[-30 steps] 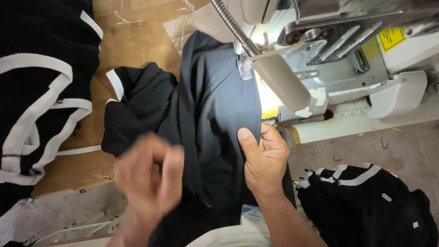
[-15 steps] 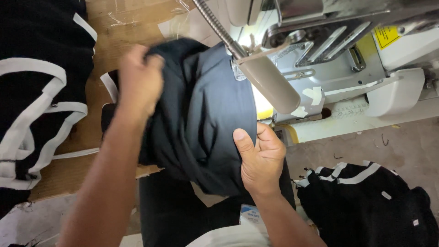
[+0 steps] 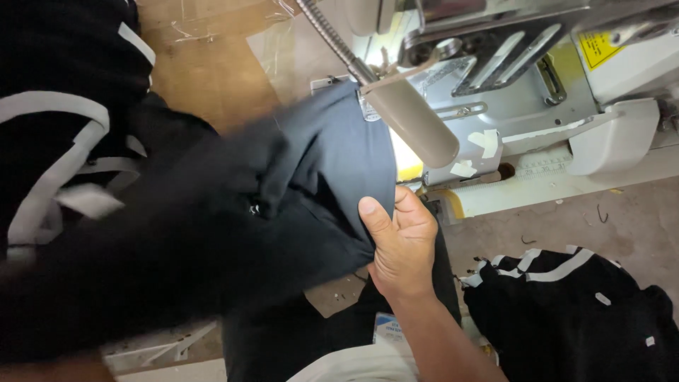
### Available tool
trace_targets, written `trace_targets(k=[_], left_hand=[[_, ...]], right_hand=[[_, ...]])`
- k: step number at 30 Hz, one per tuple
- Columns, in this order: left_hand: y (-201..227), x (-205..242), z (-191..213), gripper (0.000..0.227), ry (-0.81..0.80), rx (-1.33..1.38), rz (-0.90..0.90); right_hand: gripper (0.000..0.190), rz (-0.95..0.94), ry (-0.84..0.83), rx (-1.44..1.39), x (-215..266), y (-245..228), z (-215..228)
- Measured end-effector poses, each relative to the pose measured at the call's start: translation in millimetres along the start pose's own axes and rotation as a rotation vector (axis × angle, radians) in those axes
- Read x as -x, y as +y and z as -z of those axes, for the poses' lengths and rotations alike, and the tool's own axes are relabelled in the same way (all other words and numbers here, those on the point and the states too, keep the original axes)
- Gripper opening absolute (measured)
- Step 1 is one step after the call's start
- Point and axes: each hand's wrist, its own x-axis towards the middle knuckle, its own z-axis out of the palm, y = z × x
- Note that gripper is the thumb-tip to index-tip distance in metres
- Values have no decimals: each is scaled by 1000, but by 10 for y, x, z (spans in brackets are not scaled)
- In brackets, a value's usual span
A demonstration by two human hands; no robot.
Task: Trimming excess threads and fabric from black garments using thread snips at a sewing workstation
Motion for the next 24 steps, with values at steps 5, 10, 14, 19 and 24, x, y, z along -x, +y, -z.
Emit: trace_targets(k=[5,10,14,19,24], left_hand=[[1294,-131,258,73,-517,385,270],[2070,477,-306,8,211,590,468],[2441,640,-418,19,310,1042,596],[2491,529,-259,23,91,1084,347],[2473,270,-27,20,-86,1272,232]], right_hand=[[27,-38,29,13,24,70,74],[22,7,27,3,47,56,42],[24,48,-7,-14,104,30,-7],[29,49,50,-24,137,-11,-142],[30,55,89,83,122,33,-81]])
